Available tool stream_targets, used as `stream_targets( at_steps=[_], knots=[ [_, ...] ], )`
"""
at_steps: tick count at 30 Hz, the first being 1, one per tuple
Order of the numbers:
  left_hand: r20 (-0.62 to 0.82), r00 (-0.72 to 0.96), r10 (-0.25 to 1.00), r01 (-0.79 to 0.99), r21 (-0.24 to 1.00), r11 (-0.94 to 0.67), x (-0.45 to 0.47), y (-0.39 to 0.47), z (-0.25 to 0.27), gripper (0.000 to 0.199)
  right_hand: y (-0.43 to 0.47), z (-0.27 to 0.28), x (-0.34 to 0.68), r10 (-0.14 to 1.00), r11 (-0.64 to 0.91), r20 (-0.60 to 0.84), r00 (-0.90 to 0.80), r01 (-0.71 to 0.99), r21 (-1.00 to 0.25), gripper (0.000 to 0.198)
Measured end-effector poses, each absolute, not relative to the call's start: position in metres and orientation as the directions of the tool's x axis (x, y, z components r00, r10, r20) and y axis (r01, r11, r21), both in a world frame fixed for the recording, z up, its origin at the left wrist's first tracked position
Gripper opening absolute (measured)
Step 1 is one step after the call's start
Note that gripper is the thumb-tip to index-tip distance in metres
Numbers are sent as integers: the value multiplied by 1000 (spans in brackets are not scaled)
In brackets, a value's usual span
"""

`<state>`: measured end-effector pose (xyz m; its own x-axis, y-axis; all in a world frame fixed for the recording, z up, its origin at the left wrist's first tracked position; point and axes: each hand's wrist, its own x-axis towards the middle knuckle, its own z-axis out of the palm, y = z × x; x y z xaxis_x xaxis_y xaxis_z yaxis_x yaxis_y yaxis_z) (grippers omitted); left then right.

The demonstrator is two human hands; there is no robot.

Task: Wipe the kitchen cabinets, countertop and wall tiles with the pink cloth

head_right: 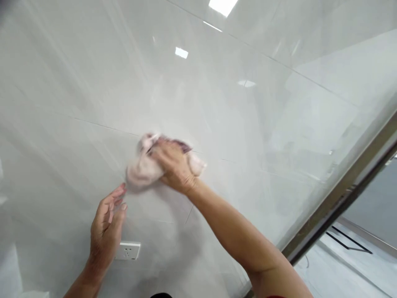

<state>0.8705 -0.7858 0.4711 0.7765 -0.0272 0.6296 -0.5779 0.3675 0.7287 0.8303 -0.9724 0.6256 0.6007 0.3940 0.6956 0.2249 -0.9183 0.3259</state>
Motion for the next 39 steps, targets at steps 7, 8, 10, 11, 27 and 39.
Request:
stream_targets(
  at_steps=[7, 8, 10, 11, 27, 39],
  knots=[
    [472, 823, -316, -219, 777, 591, 863, -774, 483, 92, -946, 584, 794, 48, -843, 619, 784, 364, -396, 50],
    [468, 784, -408, -136, 771, 623, 859, -775, 482, 97, -945, 588, 786, 66, -817, 563, 824, 369, -443, 47],
    [465, 665, -585, 72, 739, 669, 849, -778, 481, 100, -941, 594, 774, 166, -780, 485, 859, 415, -468, 43],
    [452, 609, -652, 174, 725, 666, 843, -782, 480, 97, -938, 594, 771, 214, -776, 486, 847, 450, -442, 42],
    [447, 622, -643, 214, 692, 689, 799, -787, 486, 50, -925, 506, 735, 84, -889, 836, 542, 420, -182, 85],
    [578, 747, -328, -391, 782, 486, 830, -770, 484, 29, -1061, 692, 719, -6, -999, 957, -290, -36, -17, 56]
  ],
)
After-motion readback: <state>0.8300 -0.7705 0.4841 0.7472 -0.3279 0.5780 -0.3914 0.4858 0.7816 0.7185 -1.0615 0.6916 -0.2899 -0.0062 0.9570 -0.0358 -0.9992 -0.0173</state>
